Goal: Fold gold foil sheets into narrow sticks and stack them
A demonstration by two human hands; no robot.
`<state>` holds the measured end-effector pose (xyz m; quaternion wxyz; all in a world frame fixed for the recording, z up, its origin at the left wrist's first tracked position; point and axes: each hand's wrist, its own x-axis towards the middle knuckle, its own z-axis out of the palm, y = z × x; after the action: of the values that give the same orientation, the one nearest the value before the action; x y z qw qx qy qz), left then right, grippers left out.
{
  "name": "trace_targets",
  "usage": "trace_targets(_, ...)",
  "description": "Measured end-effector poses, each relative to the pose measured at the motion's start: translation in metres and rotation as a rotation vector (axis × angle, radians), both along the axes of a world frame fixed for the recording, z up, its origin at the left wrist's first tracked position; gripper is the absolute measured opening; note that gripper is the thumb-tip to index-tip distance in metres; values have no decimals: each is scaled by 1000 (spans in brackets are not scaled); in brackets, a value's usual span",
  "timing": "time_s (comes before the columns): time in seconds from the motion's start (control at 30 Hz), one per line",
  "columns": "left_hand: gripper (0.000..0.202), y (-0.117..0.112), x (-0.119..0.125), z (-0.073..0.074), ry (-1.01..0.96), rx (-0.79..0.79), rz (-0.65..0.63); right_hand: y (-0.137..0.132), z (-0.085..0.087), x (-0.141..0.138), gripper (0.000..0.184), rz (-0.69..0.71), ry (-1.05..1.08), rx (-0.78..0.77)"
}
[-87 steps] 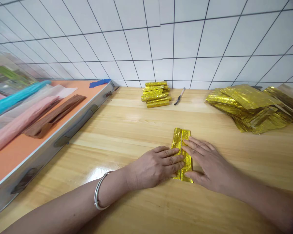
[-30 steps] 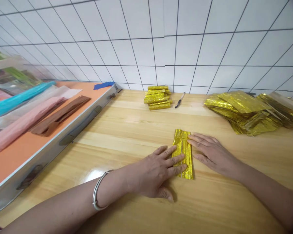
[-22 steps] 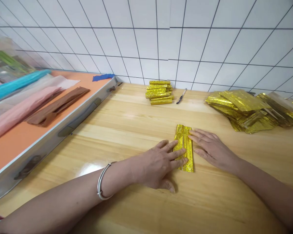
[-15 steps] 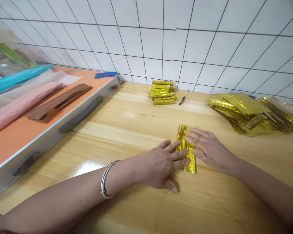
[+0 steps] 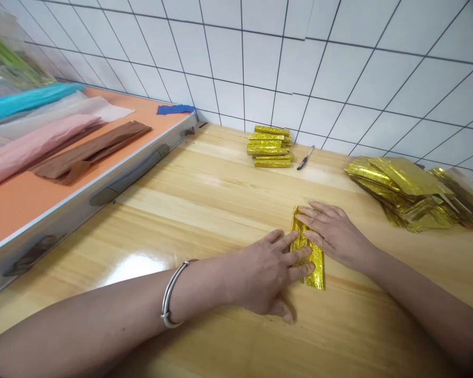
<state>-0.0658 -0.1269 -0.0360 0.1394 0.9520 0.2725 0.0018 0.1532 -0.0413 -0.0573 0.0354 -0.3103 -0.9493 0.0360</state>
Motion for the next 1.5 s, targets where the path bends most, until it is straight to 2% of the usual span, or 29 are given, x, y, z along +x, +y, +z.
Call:
trace_targets(0.17, 79, 0, 0, -2, 0, 5, -4, 4, 2, -5, 38, 9, 42, 6)
trace_targets(0.3, 79, 0, 0, -4, -16, -4, 0, 13, -1, -15, 26, -37, 123, 4)
trace_targets(0.57, 79, -1, 1, -3, -23, -25, 4, 59, -20, -30, 23, -140, 254, -21)
trace_targets(0.73, 82, 0, 2, -8, -16, -46, 6, 78, -19, -22, 26, -158, 328, -68)
trace_targets(0.9, 81, 1, 2, -7, -15, -34, -7, 58, -15, 8, 30, -186, 419, -92)
trace_targets(1.03, 81, 1, 2, -5, -10, -29, -9, 46, -19, 24, 35, -221, 357, -37)
trace_targets(1.23, 80, 2, 4, -2, -3, -38, -12, 46, -23, 19, 36, -201, 348, 13)
trace_targets(1.37, 80, 3, 5, -1, 22, -50, -11, 33, -10, 12, 27, -128, 465, 33)
trace_targets(1.43, 80, 3, 5, 0, 29, -53, -7, 23, -3, 7, 27, -99, 518, -7)
trace_targets(1.5, 80, 4, 5, 1, 33, -57, -7, 15, 0, 3, 31, -18, 457, -77)
